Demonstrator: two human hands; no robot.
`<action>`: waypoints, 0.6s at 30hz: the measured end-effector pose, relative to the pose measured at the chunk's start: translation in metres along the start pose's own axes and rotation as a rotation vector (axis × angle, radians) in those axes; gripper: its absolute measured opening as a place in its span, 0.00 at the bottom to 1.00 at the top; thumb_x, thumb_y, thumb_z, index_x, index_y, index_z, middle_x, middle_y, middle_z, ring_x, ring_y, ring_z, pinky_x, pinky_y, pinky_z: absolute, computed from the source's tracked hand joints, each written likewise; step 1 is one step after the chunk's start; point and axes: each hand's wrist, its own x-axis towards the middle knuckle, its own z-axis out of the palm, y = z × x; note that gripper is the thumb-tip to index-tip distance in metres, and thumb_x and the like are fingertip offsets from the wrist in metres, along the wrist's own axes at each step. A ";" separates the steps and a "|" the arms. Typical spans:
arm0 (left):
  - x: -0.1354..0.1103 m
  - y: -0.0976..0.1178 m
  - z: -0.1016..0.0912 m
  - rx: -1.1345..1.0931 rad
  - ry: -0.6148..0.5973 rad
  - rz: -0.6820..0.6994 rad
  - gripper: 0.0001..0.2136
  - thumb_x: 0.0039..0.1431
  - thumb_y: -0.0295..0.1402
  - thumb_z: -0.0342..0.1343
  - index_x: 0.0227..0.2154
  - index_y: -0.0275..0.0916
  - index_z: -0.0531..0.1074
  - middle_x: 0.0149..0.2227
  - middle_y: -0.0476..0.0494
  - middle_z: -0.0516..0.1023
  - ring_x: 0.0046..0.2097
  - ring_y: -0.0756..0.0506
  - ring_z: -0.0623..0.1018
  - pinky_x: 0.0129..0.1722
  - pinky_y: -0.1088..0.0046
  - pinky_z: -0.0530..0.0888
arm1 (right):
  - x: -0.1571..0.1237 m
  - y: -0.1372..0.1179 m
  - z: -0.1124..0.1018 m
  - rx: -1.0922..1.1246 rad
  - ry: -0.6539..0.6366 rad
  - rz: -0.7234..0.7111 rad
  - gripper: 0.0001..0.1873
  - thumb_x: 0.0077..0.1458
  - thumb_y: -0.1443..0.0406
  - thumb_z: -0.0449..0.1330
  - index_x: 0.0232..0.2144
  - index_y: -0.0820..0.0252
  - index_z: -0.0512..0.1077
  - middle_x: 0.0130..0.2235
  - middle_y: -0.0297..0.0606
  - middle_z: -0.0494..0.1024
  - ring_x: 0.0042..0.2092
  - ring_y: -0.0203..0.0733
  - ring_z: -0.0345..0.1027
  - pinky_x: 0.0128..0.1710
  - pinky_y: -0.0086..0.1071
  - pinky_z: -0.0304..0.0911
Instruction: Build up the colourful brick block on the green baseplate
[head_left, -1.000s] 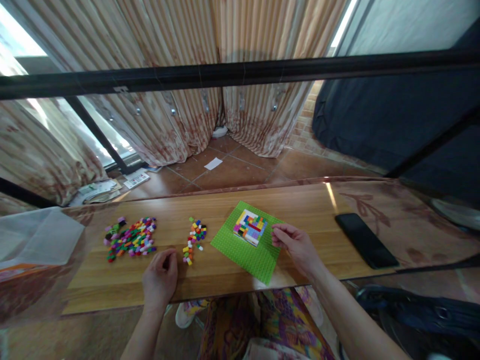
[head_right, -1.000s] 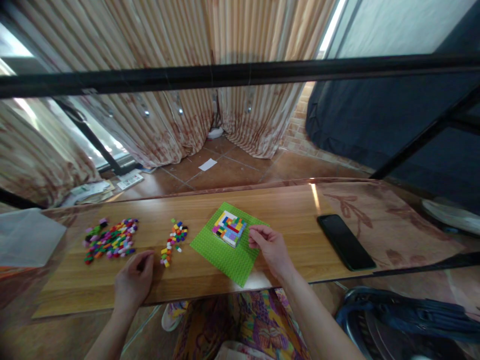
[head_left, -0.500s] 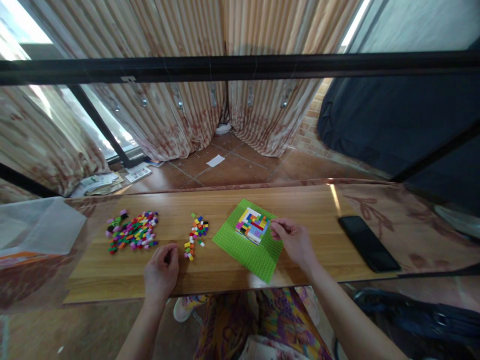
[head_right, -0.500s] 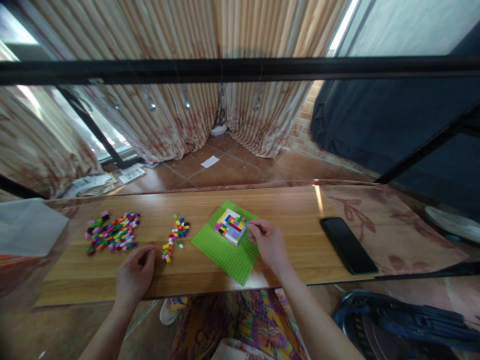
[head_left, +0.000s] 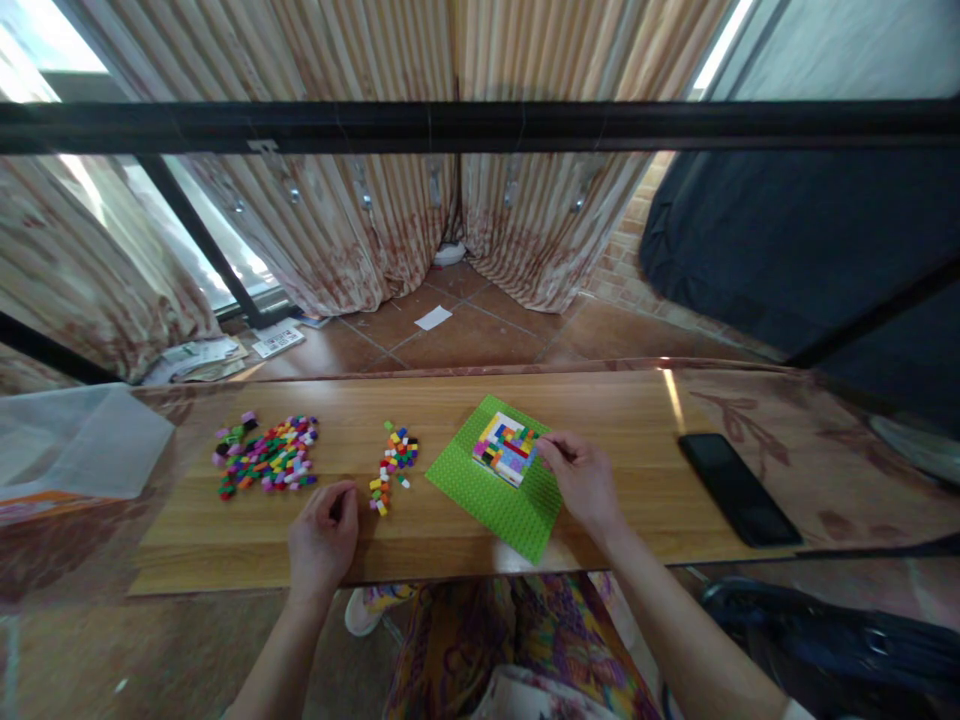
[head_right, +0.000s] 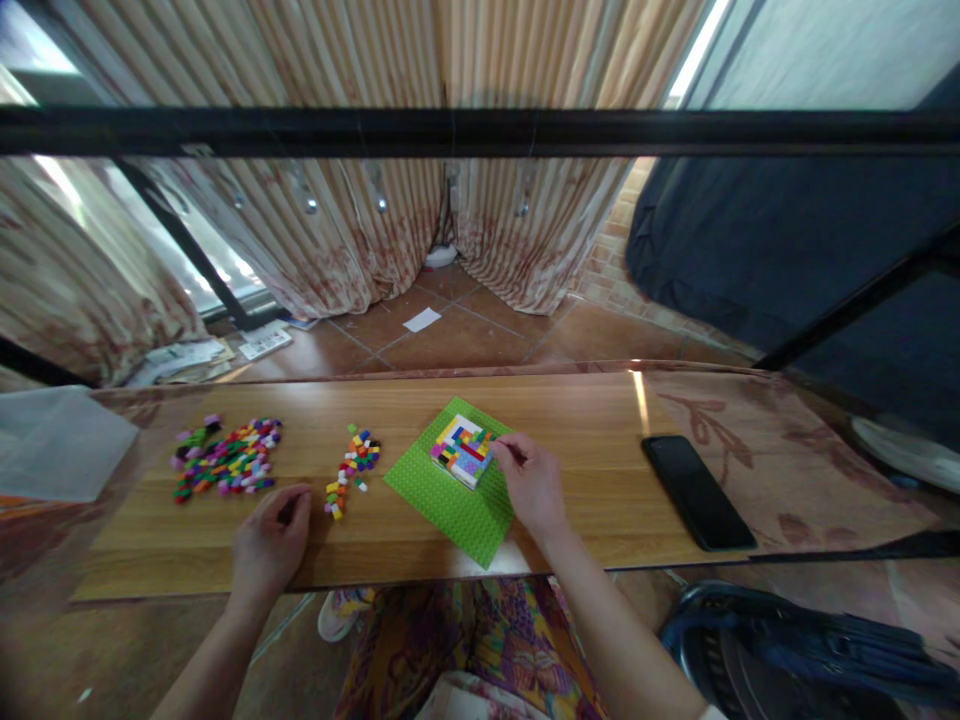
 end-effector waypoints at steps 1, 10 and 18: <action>0.000 0.000 0.000 -0.001 -0.001 -0.004 0.12 0.59 0.38 0.48 0.33 0.38 0.75 0.34 0.41 0.80 0.35 0.44 0.78 0.36 0.70 0.73 | 0.001 0.000 0.001 0.002 0.000 0.001 0.18 0.53 0.51 0.59 0.30 0.60 0.75 0.27 0.36 0.77 0.29 0.39 0.68 0.30 0.31 0.62; 0.000 -0.001 0.000 -0.022 -0.008 -0.016 0.12 0.60 0.38 0.48 0.33 0.38 0.74 0.34 0.41 0.80 0.36 0.44 0.78 0.39 0.69 0.73 | 0.004 0.000 0.004 -0.011 0.043 0.003 0.16 0.50 0.53 0.60 0.28 0.60 0.75 0.28 0.37 0.78 0.30 0.39 0.69 0.32 0.32 0.62; 0.000 0.001 0.001 -0.018 -0.007 -0.041 0.13 0.59 0.38 0.48 0.32 0.38 0.75 0.34 0.42 0.80 0.37 0.44 0.78 0.38 0.69 0.73 | 0.017 -0.003 0.000 0.015 -0.017 0.090 0.18 0.44 0.55 0.63 0.34 0.61 0.78 0.30 0.38 0.80 0.29 0.39 0.69 0.30 0.31 0.63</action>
